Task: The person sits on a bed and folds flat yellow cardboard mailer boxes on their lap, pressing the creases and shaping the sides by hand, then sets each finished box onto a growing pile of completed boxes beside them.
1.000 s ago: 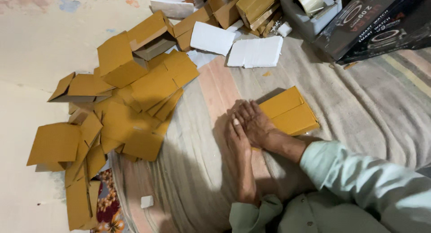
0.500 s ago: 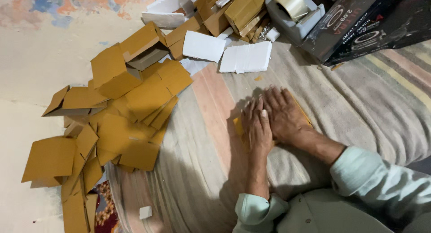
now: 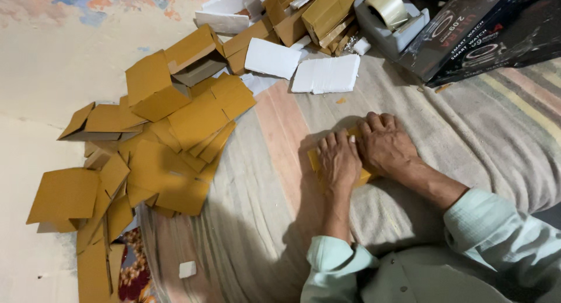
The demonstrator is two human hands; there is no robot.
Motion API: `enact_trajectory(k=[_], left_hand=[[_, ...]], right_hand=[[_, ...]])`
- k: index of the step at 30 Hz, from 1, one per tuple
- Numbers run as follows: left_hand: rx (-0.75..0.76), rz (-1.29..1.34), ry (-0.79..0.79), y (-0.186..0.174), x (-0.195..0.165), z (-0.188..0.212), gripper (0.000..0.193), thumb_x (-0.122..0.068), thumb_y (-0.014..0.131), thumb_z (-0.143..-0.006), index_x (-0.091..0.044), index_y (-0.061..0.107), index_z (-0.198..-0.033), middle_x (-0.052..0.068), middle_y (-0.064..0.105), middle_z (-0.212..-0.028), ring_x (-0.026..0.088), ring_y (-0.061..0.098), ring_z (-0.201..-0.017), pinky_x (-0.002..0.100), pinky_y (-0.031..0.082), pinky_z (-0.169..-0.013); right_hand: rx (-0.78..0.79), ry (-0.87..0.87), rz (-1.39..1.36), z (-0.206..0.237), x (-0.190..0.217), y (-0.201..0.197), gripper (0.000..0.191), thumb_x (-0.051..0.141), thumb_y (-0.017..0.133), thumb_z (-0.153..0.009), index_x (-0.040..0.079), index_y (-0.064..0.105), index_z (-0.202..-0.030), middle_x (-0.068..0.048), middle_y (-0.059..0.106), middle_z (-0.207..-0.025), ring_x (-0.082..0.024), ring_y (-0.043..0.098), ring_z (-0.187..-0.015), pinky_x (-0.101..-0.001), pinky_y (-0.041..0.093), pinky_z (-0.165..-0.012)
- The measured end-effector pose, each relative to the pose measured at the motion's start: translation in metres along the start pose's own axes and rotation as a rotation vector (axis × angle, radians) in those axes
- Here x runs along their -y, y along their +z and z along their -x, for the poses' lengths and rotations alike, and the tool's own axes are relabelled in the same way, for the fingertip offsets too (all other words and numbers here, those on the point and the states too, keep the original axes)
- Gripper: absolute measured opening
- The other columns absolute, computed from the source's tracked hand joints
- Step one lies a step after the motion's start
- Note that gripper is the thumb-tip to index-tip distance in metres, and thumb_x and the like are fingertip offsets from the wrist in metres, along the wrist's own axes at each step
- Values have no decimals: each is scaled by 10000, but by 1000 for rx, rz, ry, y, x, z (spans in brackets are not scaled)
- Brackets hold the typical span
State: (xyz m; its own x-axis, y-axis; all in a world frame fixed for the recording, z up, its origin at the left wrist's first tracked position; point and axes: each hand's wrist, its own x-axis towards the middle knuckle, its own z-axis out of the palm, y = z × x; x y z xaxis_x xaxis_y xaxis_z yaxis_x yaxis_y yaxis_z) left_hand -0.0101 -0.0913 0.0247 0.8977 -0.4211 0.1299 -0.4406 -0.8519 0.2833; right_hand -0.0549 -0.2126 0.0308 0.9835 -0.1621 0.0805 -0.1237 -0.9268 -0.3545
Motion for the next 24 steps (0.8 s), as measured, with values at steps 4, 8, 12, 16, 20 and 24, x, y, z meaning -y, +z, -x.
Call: enact_trajectory(k=[4, 8, 12, 16, 20, 24], left_hand=[[0, 25, -52, -10, 34, -6, 380, -301, 405, -1059, -29, 620, -1215, 203, 644, -1254, 369, 550, -1215, 523, 398, -1050], [-129, 65, -59, -15, 51, -6, 388, -317, 383, -1130, -24, 636, -1143, 209, 654, -1276, 381, 554, -1254, 498, 413, -1140], [-38, -77, -140, -10, 35, -4, 403, -337, 366, -1053, -66, 658, -1107, 153, 666, -1250, 363, 538, -1248, 562, 334, -1091], [4, -86, -134, -11, 14, -5, 430, -350, 339, -1061, -75, 662, -1135, 147, 662, -1271, 365, 531, -1275, 597, 306, -1120], [96, -11, -212, -14, 19, -4, 478, -392, 331, -1077, -53, 641, -1213, 178, 631, -1309, 389, 530, -1269, 546, 384, -1096], [15, -72, -282, -9, 27, 0, 478, -396, 355, -1056, -37, 640, -1193, 191, 607, -1322, 394, 514, -1277, 563, 384, -1064]], right_hand=[[-106, -70, 4, 2, -1, -4, 519, 275, 533, -934, -17, 547, -1363, -207, 555, -1307, -394, 557, -1137, -464, 493, -960], [-113, -98, 52, 1, -2, -3, 543, 278, 537, -932, -51, 546, -1364, -233, 576, -1251, -399, 581, -1069, -460, 521, -854], [-229, -156, 246, -7, 9, -2, 386, 309, 514, -981, 0, 639, -1174, -246, 640, -1140, -394, 600, -1062, -508, 466, -974], [-218, -190, 287, -17, 19, -2, 449, 397, 526, -951, -10, 677, -1065, -228, 669, -1017, -397, 600, -1005, -587, 403, -943], [-275, -259, 273, -24, 14, -4, 400, 352, 562, -921, 7, 691, -1077, -193, 687, -1027, -358, 611, -1047, -616, 368, -1046], [55, -361, 402, -31, 14, -6, 228, 254, 554, -937, 116, 712, -1025, -116, 695, -1000, -307, 626, -1064, -677, 340, -1148]])
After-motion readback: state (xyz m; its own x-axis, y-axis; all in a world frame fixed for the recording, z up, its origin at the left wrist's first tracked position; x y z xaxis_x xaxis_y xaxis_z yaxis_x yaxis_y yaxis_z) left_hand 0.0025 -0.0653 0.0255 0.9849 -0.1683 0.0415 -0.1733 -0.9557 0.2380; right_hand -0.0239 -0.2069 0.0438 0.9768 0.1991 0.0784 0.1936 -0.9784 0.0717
